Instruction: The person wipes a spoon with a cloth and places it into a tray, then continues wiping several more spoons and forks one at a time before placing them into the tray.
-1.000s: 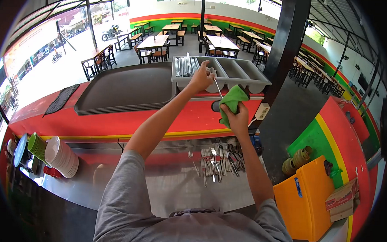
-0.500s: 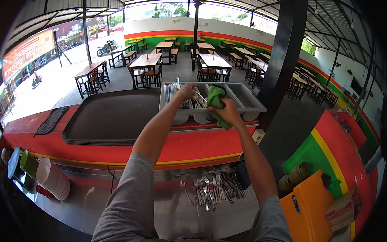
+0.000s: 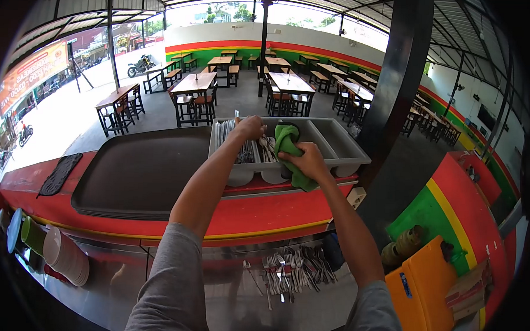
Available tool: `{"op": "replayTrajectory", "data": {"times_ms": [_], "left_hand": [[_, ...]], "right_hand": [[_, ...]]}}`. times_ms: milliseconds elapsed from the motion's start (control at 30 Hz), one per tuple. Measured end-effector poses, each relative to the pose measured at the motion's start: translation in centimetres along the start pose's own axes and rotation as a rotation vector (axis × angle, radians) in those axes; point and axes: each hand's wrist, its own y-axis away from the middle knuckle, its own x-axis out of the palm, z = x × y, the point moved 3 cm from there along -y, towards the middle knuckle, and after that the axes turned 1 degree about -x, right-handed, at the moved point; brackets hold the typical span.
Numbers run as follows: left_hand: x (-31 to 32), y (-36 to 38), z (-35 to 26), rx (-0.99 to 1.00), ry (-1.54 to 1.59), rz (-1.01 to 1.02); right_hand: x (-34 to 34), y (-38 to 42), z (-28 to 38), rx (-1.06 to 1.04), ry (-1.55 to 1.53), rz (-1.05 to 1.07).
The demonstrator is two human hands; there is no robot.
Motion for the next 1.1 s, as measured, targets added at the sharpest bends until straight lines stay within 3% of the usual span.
{"op": "replayTrajectory", "data": {"times_ms": [200,267,467,600,700,800,933,967,1000,1067,1100], "left_hand": [[0.4,-0.2,0.4,0.072,0.033,-0.112],[-1.8,3.1,-1.7,0.097,0.065,-0.235],[-2.6,14.5,-6.8,0.416,0.588,-0.59],[2.7,22.6,-7.1,0.261,0.729,-0.31],[7.9,26.3,-5.3,0.21,0.877,-0.33],[12.5,31.1,-3.0,0.054,1.06,-0.289],[23.1,38.8,0.7,-0.326,1.174,-0.244],[29.1,39.8,2.9,-0.366,1.15,-0.279],[34.2,41.1,4.4,-0.409,1.128,-0.309],[36.7,44.3,4.1,-0.704,0.919,-0.21],[38.7,45.1,4.4,-0.749,0.86,-0.201]], "right_hand": [[0.3,0.3,0.0,0.003,0.012,-0.073],[0.1,0.4,0.2,-0.02,0.009,-0.095],[0.1,1.1,0.3,-0.079,-0.015,-0.245],[0.9,1.4,-0.2,0.015,-0.121,-0.287],[2.8,5.1,2.8,-0.122,-0.503,-0.412],[5.2,13.7,6.8,-0.083,-0.623,-0.482],[14.2,28.6,3.6,0.291,-0.79,-0.466],[16.5,32.8,2.5,0.548,-0.805,-0.448],[17.4,36.3,3.5,0.674,-0.839,-0.569],[21.2,43.8,0.3,0.771,-0.638,-0.341],[21.1,46.0,0.4,0.768,-0.633,-0.256]]}}
